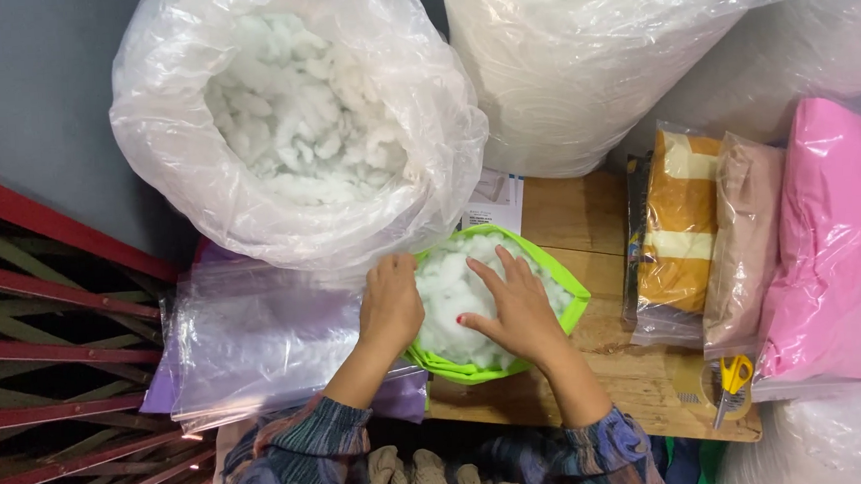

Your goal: Stuffing a green pillowcase with white fiberfill material from a large plastic bag.

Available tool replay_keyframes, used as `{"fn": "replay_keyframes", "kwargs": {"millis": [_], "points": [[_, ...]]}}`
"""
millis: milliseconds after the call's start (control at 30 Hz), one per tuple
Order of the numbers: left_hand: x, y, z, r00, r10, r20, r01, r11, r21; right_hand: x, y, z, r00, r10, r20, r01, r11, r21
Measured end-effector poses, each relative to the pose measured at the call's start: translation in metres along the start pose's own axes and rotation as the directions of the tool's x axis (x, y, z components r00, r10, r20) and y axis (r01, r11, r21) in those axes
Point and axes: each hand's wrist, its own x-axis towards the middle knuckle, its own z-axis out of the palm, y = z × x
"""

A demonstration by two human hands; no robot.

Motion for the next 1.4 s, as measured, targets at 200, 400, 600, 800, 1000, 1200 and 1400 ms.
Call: {"fn": "replay_keyframes", "kwargs": {"millis": [200, 400, 600, 800, 1000, 1200, 1400], "points": [[0.003, -0.04, 0.04, 0.983, -0.084, 0.162, 0.085, 0.996, 0.002, 0.013, -0.002, 0.027, 0.999, -0.015, 0.031, 0.016, 0.999, -0.046], [-0.015, -0.026, -0.015, 0.997, -0.016, 0.076, 0.031, 0.979, -0.204, 0.02, -0.017, 0.035, 0.995, -0.084, 0.049, 0.09, 0.988, -0.128], [-0.02, -0.027, -0.037, 0.997, -0.068, 0.048, 0.074, 0.989, -0.125, 0.03, -0.034, 0.054, 0.993, -0.121, -0.017, 0.111, 0.955, -0.274], [-0.035, -0.003, -0.028, 0.929, 0.214, -0.302, -0.192, 0.976, 0.104, 0.015, -0.022, 0.011, 0.973, -0.192, -0.127, 0.186, 0.981, -0.061], [-0.044, 0.029, 0.002, 0.763, 0.551, -0.338, -0.552, 0.827, 0.102, 0.043, 0.014, 0.022, 0.88, -0.256, -0.401, 0.305, 0.95, 0.062], [-0.024, -0.006, 0.05, 0.927, 0.34, 0.159, -0.372, 0.893, 0.255, 0.056, 0.047, 0.049, 0.979, -0.192, -0.065, 0.144, 0.886, -0.441], [-0.022, 0.008, 0.031, 0.908, 0.391, 0.154, -0.419, 0.864, 0.279, 0.03, 0.047, 0.012, 0.987, -0.104, 0.12, 0.103, 0.995, 0.01]]}}
